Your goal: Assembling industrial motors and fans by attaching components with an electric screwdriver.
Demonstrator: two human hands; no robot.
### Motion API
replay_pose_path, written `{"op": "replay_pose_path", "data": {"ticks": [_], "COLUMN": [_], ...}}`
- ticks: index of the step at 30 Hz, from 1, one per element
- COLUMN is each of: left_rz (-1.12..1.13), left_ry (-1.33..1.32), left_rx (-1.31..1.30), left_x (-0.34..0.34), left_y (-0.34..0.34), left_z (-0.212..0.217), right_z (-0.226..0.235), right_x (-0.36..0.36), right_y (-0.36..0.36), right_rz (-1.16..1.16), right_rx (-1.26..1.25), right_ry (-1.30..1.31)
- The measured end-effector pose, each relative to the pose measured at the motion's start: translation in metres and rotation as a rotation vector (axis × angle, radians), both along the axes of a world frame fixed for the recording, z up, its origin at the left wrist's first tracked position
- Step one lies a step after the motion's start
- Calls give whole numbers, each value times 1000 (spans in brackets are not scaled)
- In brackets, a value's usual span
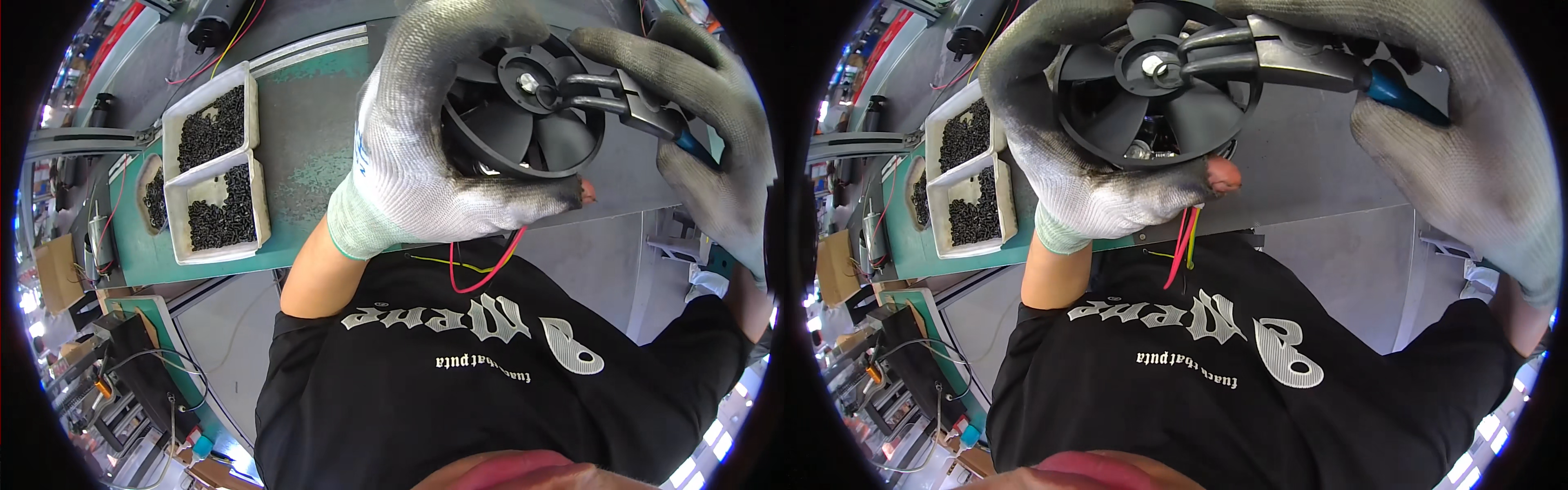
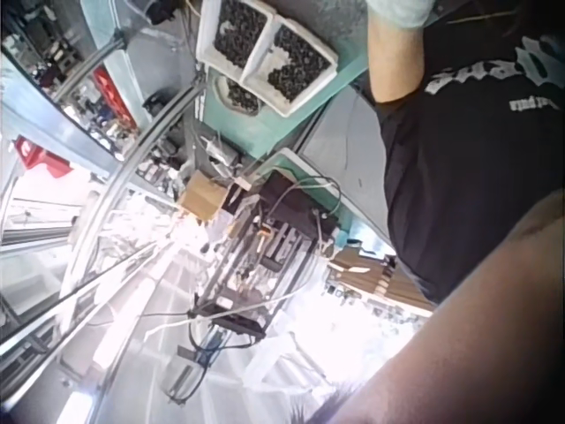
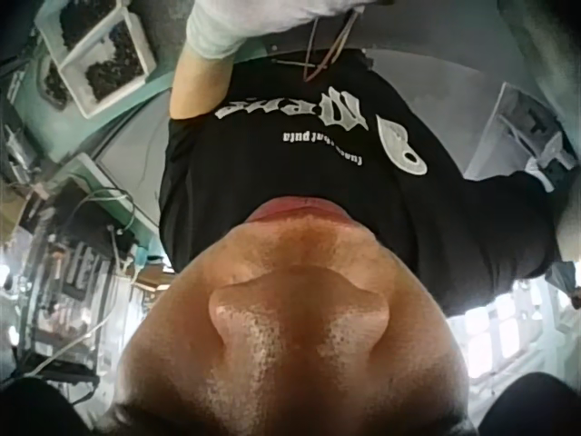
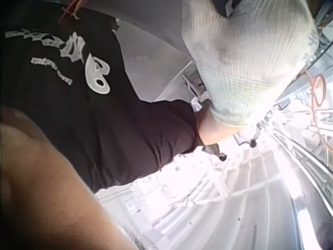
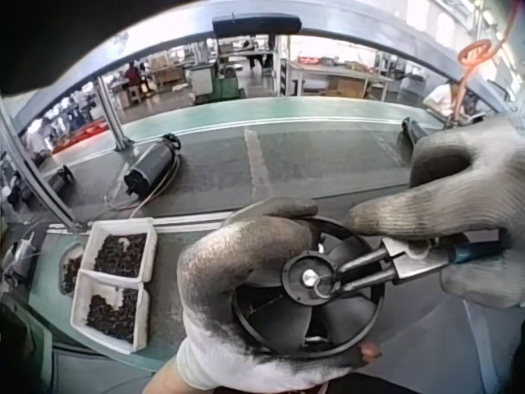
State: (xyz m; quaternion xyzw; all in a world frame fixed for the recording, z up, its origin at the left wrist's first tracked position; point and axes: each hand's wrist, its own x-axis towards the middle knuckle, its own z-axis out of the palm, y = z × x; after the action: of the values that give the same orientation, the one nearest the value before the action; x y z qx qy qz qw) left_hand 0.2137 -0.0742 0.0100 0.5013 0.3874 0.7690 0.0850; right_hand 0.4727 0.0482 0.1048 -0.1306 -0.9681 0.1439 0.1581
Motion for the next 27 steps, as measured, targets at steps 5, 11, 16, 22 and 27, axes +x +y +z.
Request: {"op": "replay_pose_path", "data": {"ticks": [5,11,16,22,27], "left_rz": [-62,-124,-156,-195,-279], "left_ry": [14,26,49,82,122], "left_rx": [17,45,63,84,125], "left_x": [-10,-17,-9,-13,-9], "left_y": [-1,-1,0,5,1], "left_z": [-4,-10,-13,-19,-13], "right_z": [8,5,14,22,28], "right_x": [-89,-79,-167,-187,-179], "right_y": [-57,-27,-80,-88,-77], "right_rz": [-12,-13,5,28,-8], "right_rx": [55,126,183,251,329], "right_ry": [-26,-62,-77,-87,-89]}}
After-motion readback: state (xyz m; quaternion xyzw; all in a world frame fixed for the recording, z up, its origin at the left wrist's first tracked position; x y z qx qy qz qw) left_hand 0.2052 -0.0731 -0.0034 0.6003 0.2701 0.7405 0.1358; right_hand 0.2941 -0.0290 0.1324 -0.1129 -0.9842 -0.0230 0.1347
